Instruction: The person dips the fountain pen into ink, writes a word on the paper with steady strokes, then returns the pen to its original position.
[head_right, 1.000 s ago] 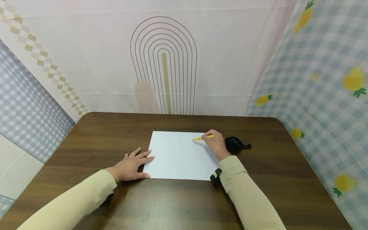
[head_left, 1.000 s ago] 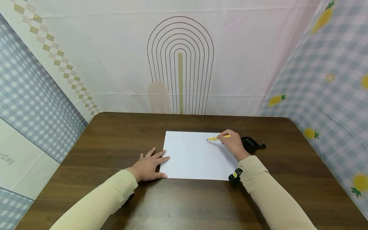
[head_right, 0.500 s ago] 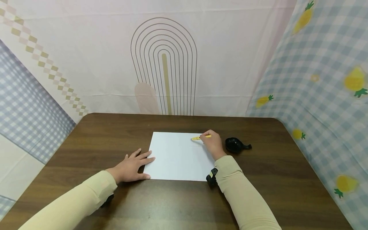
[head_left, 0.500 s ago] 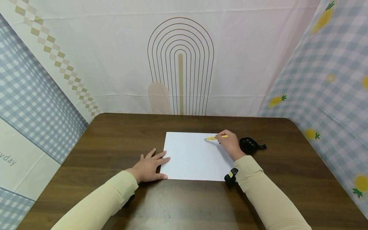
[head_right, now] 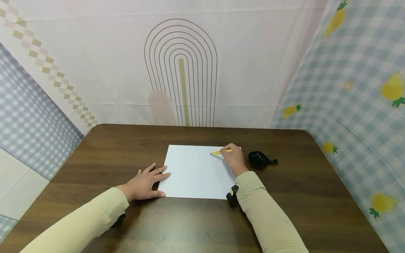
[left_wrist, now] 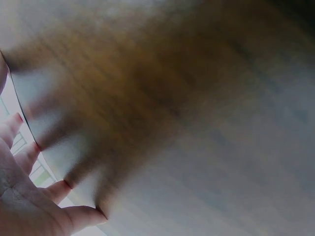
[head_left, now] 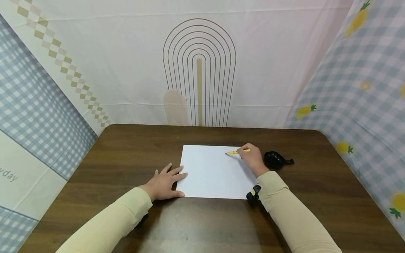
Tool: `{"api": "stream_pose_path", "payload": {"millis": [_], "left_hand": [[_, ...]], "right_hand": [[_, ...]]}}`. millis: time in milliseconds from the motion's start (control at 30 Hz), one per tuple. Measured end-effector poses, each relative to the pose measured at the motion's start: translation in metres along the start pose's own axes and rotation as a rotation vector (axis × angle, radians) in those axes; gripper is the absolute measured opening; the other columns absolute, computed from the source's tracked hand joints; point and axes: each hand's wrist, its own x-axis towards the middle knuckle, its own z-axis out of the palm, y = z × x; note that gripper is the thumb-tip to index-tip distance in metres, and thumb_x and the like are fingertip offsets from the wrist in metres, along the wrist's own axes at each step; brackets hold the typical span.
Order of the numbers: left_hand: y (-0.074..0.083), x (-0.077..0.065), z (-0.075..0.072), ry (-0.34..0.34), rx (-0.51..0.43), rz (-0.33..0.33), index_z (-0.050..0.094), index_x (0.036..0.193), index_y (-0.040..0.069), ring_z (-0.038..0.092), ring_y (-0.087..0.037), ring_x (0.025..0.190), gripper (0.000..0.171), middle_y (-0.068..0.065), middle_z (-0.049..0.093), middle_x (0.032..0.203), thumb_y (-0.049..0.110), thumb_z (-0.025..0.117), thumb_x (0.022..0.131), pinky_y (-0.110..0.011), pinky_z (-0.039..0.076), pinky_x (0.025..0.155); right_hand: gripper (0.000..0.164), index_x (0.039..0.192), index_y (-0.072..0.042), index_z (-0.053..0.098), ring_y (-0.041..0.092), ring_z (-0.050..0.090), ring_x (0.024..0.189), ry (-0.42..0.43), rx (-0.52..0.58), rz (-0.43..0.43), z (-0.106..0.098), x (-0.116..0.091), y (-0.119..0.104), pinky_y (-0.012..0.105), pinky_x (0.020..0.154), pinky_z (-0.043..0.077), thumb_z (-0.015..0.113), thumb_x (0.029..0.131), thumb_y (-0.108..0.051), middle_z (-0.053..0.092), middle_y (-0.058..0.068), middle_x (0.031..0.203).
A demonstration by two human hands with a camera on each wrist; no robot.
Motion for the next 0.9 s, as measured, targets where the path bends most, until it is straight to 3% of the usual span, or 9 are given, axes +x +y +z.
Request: {"api": "stream_pose_path", "payload": {"millis": [367,900], "left_hand": [[-0.0007,0.0002,0.0007,-0.004,0.006,-0.007,0.044,0.147,0.024,0.013,-0.043,0.145,0.072,-0.003,0.028,0.158,0.052,0.068,0.085,-0.076,0.018,0.101],[-0.0004,0.001,0.0004,0.005,-0.001,-0.001,0.046,0.146,0.024,0.014,-0.044,0.144,0.072,-0.005,0.029,0.157,0.052,0.068,0.085,-0.077,0.018,0.099]], "right_hand": [[0.018,0.099,-0.004,0.06,0.021,0.049,0.079,0.002,-0.021,-0.016,0.0008,-0.0016,-0.0002,0.029,0.066,0.04,0.055,0.096,-0.022,0.06,0.013,0.098],[0.017,0.095,-0.004,0.059,0.023,0.048,0.085,-0.008,-0.038,-0.015,0.0015,-0.0058,0.0004,0.03,0.07,0.039,0.055,0.094,-0.021,0.058,0.012,0.1]]}}
